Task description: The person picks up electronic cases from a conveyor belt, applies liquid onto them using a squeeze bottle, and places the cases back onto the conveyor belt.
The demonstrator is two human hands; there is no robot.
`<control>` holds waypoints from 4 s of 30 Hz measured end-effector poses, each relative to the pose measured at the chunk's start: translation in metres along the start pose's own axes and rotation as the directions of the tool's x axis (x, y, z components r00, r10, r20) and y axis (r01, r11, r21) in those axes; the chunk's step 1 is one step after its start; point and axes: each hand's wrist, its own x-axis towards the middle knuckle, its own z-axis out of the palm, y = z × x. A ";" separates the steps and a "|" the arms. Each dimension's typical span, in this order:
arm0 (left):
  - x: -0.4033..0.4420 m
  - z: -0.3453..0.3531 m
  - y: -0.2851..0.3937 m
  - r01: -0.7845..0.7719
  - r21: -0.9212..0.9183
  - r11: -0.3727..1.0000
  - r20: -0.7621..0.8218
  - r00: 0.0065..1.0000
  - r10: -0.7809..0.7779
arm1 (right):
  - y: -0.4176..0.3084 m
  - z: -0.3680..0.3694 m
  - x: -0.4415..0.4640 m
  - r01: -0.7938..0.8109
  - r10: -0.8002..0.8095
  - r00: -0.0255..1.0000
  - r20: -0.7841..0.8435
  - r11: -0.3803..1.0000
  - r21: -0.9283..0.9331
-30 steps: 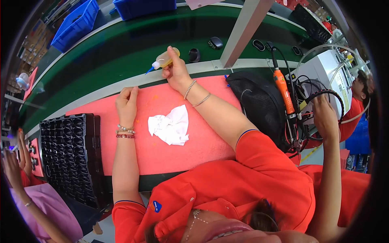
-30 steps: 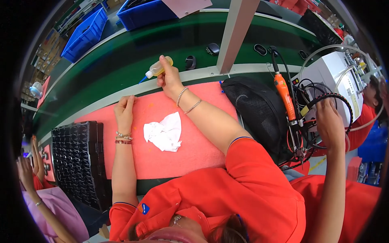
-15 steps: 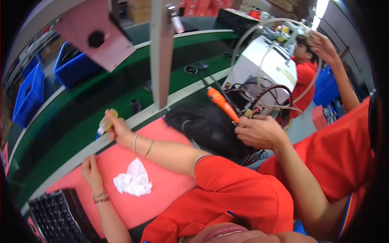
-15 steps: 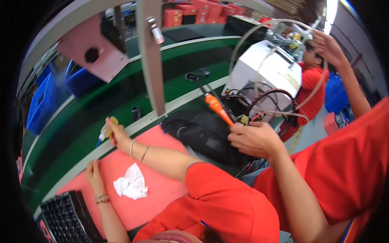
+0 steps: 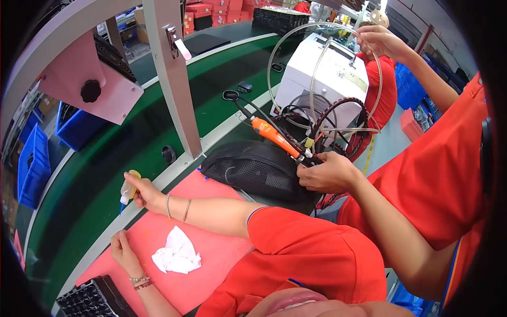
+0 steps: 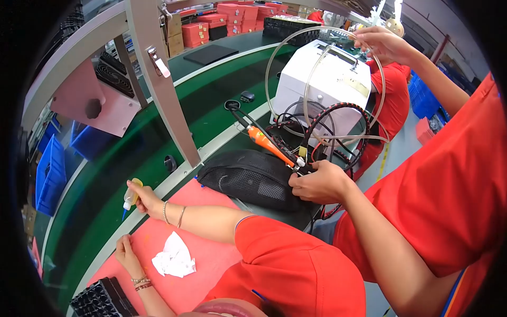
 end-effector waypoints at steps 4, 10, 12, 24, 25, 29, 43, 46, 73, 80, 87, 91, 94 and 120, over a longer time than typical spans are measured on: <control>-0.001 -0.001 -0.001 -0.016 0.016 1.000 -0.007 1.000 0.016 | 0.001 -0.001 0.003 -0.007 0.007 1.000 -0.009 1.000 0.013; -0.001 -0.002 -0.001 -0.008 0.020 1.000 -0.004 1.000 0.008 | -0.002 -0.005 0.002 -0.004 0.004 1.000 -0.010 1.000 0.015; -0.001 -0.002 -0.001 -0.027 0.007 1.000 -0.006 1.000 0.027 | 0.000 -0.006 0.005 0.007 -0.006 1.000 -0.025 1.000 0.022; -0.001 -0.001 -0.001 -0.074 0.044 0.996 -0.035 0.997 0.075 | -0.002 -0.003 0.004 0.017 -0.013 0.998 -0.054 0.997 0.077; -0.001 -0.001 -0.002 -0.068 0.043 0.997 -0.033 0.997 0.070 | 0.000 -0.004 0.005 0.014 -0.010 0.998 -0.059 0.997 0.077; -0.002 -0.004 -0.002 -0.046 0.035 0.998 -0.009 0.999 0.046 | -0.001 -0.003 0.005 0.029 -0.021 0.997 -0.079 0.995 0.093; -0.002 -0.004 -0.005 -0.055 -0.065 0.996 -0.026 0.998 0.054 | 0.000 -0.003 0.004 0.009 -0.006 0.999 -0.037 0.997 0.081; -0.003 -0.005 0.000 0.009 -0.016 1.000 0.000 1.000 -0.009 | -0.002 -0.003 0.000 0.013 -0.009 0.999 -0.049 0.997 0.081; -0.006 0.003 0.007 0.084 -0.058 0.995 -0.041 0.995 -0.086 | 0.001 -0.007 0.015 0.034 -0.033 0.999 -0.032 0.999 0.031; -0.005 0.008 0.000 0.045 -0.027 0.999 -0.088 0.995 -0.047 | -0.003 -0.003 0.011 0.043 -0.044 0.999 0.014 0.997 0.068; -0.005 0.005 0.012 0.037 0.037 0.999 -0.051 0.998 -0.035 | -0.004 0.000 0.009 0.028 -0.028 1.000 0.007 0.998 0.062; -0.007 0.004 0.011 0.051 -0.001 0.999 -0.020 0.998 -0.051 | -0.002 -0.003 0.010 0.047 -0.049 0.997 0.056 0.998 0.046; -0.008 0.006 0.005 0.039 0.042 0.998 -0.030 0.999 -0.038 | 0.003 -0.009 0.020 0.112 -0.118 0.989 0.085 0.991 0.074; -0.004 0.007 0.009 0.049 -0.092 0.995 0.050 0.998 -0.044 | -0.005 -0.007 0.006 0.025 -0.024 1.000 -0.019 1.000 0.014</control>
